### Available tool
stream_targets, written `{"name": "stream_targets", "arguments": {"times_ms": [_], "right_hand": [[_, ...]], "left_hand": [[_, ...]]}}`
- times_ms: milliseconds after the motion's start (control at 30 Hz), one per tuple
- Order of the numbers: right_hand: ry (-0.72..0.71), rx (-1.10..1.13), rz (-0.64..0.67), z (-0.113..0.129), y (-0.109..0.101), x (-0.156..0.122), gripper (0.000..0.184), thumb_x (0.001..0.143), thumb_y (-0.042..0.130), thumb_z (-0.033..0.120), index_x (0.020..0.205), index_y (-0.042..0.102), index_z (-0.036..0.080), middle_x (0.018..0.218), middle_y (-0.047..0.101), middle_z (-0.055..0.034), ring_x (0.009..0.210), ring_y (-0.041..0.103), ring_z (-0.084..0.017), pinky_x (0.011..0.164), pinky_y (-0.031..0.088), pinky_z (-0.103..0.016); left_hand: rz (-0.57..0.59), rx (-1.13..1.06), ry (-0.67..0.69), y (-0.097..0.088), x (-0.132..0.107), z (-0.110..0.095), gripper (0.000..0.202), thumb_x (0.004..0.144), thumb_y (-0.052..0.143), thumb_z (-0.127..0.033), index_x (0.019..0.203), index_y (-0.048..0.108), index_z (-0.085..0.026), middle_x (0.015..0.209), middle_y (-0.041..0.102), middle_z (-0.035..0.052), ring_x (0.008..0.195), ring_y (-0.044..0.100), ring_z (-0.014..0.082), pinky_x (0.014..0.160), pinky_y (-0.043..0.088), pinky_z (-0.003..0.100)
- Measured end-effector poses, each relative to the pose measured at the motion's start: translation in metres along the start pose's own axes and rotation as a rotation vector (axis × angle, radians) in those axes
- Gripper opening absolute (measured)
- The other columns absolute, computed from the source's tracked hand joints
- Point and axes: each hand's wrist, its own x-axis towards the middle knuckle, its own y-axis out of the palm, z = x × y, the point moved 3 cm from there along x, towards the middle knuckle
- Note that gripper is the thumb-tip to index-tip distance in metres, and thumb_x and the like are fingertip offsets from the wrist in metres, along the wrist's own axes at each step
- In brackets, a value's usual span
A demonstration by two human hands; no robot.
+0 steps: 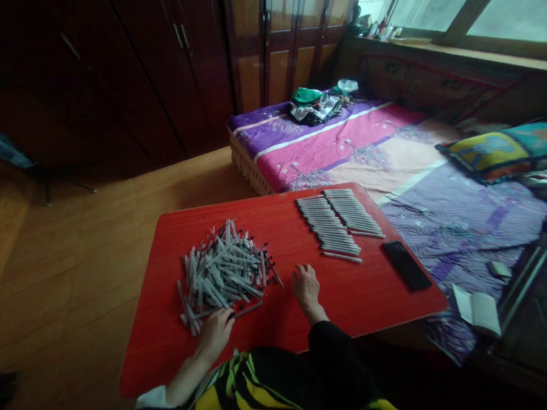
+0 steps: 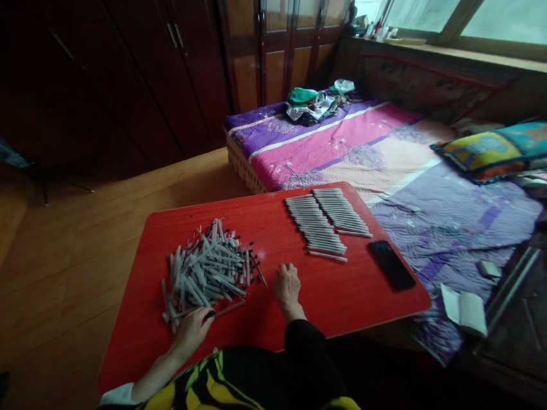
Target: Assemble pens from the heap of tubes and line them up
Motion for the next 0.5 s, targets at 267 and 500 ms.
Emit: {"name": "stream_targets", "arguments": {"times_ms": [267,500], "right_hand": [[0.305,-0.081,-0.086,-0.096,-0.001,0.044,0.066,0.087,0.033,0.050,0.140,0.025,0.012,0.146,0.020,-0.0170,0.130,0.020,-0.036,0.100,0.022,-0.049],[0.213,-0.144,-0.033,-0.131,0.017,0.060,0.069,0.084,0.034,0.054,0.139,0.028,0.013,0.145,0.019,-0.0193,0.132,0.013,-0.037,0.103,0.014,-0.048]], "left_hand": [[0.010,-0.007,0.034,0.001,-0.008,0.027,0.024,0.082,0.041,-0.017,0.095,0.062,-0.018,0.096,0.066,0.0074,0.093,0.061,0.0184,0.083,0.044,0.029],[0.045,-0.009,-0.003,-0.003,-0.018,0.031,0.025,0.084,0.038,-0.020,0.092,0.062,-0.019,0.091,0.066,0.0069,0.087,0.061,0.0190,0.080,0.044,0.029]]}}
